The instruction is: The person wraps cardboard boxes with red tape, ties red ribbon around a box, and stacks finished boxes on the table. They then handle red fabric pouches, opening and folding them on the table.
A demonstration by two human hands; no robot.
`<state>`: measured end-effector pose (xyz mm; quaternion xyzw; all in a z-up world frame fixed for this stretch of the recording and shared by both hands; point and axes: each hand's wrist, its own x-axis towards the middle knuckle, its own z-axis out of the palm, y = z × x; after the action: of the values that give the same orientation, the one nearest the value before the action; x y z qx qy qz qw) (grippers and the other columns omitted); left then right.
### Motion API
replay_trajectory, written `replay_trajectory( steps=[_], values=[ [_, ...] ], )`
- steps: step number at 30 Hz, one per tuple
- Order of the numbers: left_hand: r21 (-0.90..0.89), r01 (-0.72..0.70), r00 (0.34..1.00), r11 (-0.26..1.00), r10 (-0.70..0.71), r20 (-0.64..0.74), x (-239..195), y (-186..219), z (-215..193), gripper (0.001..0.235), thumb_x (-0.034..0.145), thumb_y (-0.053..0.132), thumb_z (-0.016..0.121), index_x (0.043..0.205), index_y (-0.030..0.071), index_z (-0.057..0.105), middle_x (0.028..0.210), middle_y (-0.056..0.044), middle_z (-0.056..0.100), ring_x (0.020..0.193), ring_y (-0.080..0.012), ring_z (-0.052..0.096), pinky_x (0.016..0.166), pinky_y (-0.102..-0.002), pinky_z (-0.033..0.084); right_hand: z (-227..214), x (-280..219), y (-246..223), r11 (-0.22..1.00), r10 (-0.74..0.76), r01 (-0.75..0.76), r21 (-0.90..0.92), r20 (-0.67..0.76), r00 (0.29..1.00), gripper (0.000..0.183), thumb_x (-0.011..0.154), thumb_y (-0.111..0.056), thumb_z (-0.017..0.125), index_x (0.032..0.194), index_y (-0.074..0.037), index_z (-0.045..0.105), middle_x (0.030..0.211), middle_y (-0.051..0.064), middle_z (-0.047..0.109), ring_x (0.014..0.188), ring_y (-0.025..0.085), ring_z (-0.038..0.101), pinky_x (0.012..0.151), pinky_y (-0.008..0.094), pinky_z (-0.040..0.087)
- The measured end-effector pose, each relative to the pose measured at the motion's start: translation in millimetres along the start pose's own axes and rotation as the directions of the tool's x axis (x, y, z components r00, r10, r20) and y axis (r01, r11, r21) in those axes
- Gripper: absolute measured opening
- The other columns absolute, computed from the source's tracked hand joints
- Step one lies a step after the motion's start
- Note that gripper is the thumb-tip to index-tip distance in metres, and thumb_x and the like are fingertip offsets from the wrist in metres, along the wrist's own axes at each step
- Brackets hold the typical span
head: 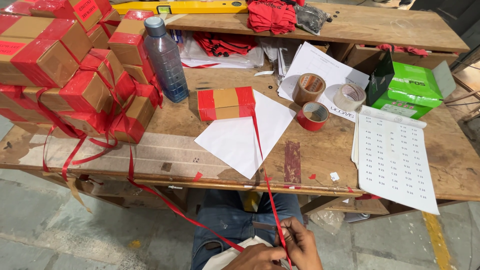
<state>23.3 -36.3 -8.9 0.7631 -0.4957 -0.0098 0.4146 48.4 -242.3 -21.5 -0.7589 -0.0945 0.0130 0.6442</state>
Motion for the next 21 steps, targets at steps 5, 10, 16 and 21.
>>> replay_trajectory(
  steps=[5,10,16,21],
  values=[
    [-0.007,-0.046,0.999,0.999,0.046,-0.025,1.0,3.0,-4.1,0.022,0.098,0.020,0.059,0.086,0.002,0.064,0.105,-0.013,0.064,0.090,-0.0330,0.070,0.074,-0.043,0.055,0.7,-0.3,-0.3,1.000,0.018,-0.018,-0.015,-0.008,1.000,0.008,0.096,-0.006,0.062,0.097,-0.001,0.068,0.066,0.005,0.070,0.061,0.009,0.062,0.057,0.026,0.052],
    [-0.040,0.018,1.000,0.999,-0.019,-0.010,1.1,3.6,-1.8,0.026,0.103,0.022,0.058,0.090,0.002,0.067,0.101,-0.012,0.064,0.087,-0.0308,0.071,0.072,-0.042,0.056,1.7,-0.4,-3.4,0.999,0.030,-0.030,-0.012,-0.014,0.999,0.008,0.096,-0.006,0.062,0.096,-0.001,0.068,0.065,0.005,0.070,0.060,0.010,0.062,0.056,0.026,0.052],
    [-0.033,0.024,1.000,0.999,-0.024,-0.008,1.0,0.5,0.7,0.026,0.104,0.023,0.058,0.090,0.002,0.066,0.100,-0.012,0.064,0.087,-0.0308,0.070,0.071,-0.043,0.055,0.4,-0.6,1.6,1.000,0.020,-0.020,0.006,-0.011,1.000,0.008,0.096,-0.005,0.061,0.097,-0.001,0.068,0.066,0.005,0.070,0.061,0.010,0.061,0.057,0.026,0.052],
    [-0.005,-0.012,1.000,1.000,0.012,-0.015,1.7,2.2,-0.6,0.025,0.102,0.022,0.058,0.087,0.004,0.065,0.103,-0.012,0.063,0.086,-0.0308,0.070,0.071,-0.043,0.055,-0.7,-0.5,3.6,1.000,0.006,-0.006,0.012,0.007,1.000,0.009,0.097,-0.006,0.060,0.097,0.000,0.067,0.066,0.005,0.070,0.062,0.010,0.061,0.058,0.026,0.052]
  ],
)
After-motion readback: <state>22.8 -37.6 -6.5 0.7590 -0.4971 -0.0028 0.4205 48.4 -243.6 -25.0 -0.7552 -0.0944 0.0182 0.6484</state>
